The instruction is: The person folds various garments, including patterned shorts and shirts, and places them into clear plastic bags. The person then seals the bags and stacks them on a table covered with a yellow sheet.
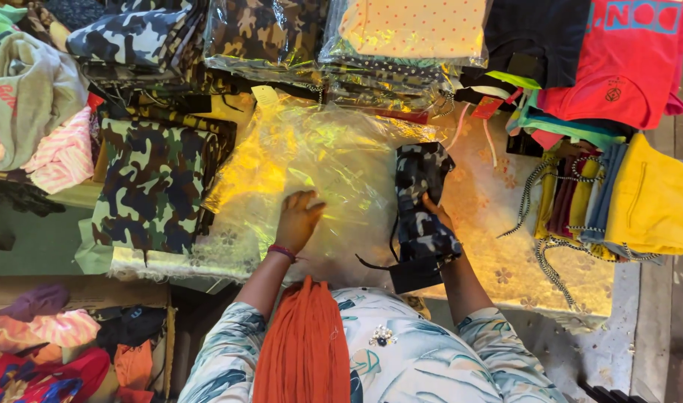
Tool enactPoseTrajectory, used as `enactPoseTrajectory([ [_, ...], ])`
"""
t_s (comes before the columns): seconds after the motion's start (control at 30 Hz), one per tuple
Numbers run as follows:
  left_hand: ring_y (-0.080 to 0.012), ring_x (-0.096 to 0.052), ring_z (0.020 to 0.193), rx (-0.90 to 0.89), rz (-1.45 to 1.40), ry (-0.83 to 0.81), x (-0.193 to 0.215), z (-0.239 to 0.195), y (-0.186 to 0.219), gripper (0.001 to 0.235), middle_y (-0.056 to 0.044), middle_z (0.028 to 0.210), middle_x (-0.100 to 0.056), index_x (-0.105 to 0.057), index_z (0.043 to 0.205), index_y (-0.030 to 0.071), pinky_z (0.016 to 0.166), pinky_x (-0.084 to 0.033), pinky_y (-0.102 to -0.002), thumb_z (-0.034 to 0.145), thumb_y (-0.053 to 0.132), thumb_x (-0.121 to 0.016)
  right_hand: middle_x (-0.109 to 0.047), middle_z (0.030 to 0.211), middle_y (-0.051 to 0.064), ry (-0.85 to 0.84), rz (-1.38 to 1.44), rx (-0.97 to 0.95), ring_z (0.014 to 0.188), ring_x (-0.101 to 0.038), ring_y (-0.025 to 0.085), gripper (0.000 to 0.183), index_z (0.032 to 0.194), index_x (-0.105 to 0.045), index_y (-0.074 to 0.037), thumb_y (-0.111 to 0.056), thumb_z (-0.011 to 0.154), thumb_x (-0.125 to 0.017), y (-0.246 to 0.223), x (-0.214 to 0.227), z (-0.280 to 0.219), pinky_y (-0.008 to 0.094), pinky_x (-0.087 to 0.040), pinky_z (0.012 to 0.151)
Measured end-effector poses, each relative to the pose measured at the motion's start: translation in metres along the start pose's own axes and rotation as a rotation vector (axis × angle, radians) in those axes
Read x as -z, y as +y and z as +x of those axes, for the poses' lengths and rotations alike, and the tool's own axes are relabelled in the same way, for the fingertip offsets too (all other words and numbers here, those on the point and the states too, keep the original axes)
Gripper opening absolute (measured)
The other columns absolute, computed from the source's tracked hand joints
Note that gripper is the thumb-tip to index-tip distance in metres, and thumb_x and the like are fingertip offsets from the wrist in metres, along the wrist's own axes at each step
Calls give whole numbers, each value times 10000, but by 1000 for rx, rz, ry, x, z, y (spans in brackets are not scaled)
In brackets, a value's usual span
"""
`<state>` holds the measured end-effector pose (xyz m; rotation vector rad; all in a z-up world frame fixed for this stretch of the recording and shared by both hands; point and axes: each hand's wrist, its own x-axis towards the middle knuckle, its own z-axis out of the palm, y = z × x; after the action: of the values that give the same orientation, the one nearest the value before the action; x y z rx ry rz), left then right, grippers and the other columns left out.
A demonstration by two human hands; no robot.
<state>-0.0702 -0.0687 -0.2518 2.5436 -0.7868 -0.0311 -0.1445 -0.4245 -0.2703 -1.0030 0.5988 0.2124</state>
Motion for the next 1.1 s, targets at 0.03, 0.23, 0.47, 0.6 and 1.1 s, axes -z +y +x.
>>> enactPoseTrajectory([
  [0.03, -323, -486, 1323, -4, -3, 0, 2, 5, 1, 314, -87, 1390, -577, -723, 1191, 177, 1090, -340, -540, 886, 235, -682, -749, 947, 43, -1, 64, -33, 789, -720, 187, 398, 1249, -668, -98, -386, 974, -673, -1, -3, -6, 331, -573, 684],
  [0.23, -308, -645, 950, 10, -46, 65, 4, 25, 6, 152, -85, 967, -706, -724, 1003, 109, 953, -471, -443, 894, 59, -631, -753, 989, 72, 90, 144, -118, 826, -736, 207, 394, 1251, -643, -60, -354, 991, -682, 14, 16, -11, 355, -588, 726],
  [0.47, -391, -635, 868, 192, -294, 154, -31, 26, 1, 95, -156, 914, -679, -657, 965, 48, 769, -498, -487, 928, 50, -569, -757, 1015, 75, 110, 207, -79, 861, -743, 209, 404, 1224, -667, -48, -345, 956, -715, 5, 19, -22, 349, -599, 747],
  [0.6, -369, -620, 761, 472, -521, 75, -26, 39, 9, 304, -160, 791, -632, -591, 868, 44, 717, -485, -450, 984, 324, -607, -744, 1029, 39, -45, 215, 79, 900, -728, 179, 367, 1199, -670, -70, -313, 937, -755, -4, 18, -27, 344, -593, 754],
  [1.1, -251, -500, 1315, 164, -2190, 25, 64, 18, 41, 1035, -34, 1315, -537, -529, 1241, 129, 1157, -330, -632, 573, 903, -693, -596, 667, -103, 95, -503, 145, 551, -445, 3, 361, 919, -769, -95, -452, 950, -728, 88, 107, 44, 224, -304, 498],
])
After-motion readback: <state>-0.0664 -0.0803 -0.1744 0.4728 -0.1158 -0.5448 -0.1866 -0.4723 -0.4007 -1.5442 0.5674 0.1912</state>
